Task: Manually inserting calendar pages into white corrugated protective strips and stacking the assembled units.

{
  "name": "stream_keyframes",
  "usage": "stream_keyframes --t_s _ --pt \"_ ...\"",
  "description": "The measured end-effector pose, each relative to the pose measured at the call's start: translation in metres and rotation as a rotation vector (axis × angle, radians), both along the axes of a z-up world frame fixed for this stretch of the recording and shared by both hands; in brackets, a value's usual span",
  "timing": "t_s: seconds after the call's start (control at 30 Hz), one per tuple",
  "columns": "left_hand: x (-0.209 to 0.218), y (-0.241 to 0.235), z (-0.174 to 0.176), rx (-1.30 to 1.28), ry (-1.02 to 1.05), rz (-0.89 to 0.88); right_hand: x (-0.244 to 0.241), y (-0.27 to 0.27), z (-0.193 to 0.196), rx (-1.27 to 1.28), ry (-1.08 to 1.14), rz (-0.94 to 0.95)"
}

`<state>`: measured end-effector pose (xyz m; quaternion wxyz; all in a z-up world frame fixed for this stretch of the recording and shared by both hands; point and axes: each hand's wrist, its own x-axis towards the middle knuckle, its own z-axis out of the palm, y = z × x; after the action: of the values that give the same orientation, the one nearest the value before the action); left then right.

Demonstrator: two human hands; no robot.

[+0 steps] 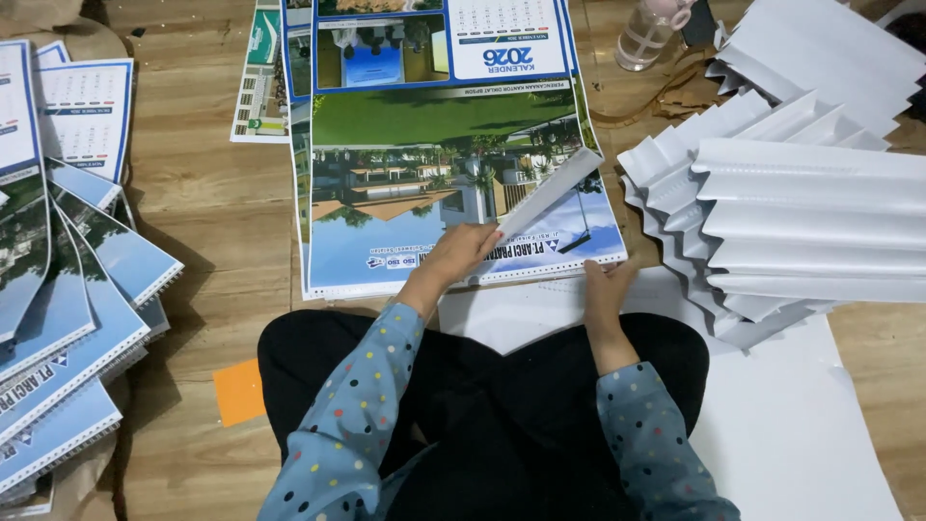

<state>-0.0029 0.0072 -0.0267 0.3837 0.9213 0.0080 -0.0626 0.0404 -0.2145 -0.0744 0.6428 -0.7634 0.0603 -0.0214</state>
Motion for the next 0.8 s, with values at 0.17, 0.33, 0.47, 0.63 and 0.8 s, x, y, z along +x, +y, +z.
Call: stream_keyframes --t_s 0.17,0.33,0.47,0.63,0.8 --pt "-0.003 -0.007 0.008 0.029 -0.001 -0.026 0.002 0.004 0.035 -0.418 -0.357 -0.054" --pt "-0.006 -0.012 0.022 0.093 0.014 -0.087 0.002 0.026 0.031 0.048 -0.118 0.298" --pt "-0.007 -0.009 0.03 0.078 -0.034 -0.105 0.004 0.033 0.037 0.076 -0.166 0.305" --pt "-0.004 -0.005 0.021 0.076 -0.008 -0.088 0.003 0.03 0.038 0.156 -0.132 0.361" --pt "-0.004 -0.002 0.019 0.039 0.009 -0.071 0.02 0.016 -0.022 0.189 -0.122 0.429"
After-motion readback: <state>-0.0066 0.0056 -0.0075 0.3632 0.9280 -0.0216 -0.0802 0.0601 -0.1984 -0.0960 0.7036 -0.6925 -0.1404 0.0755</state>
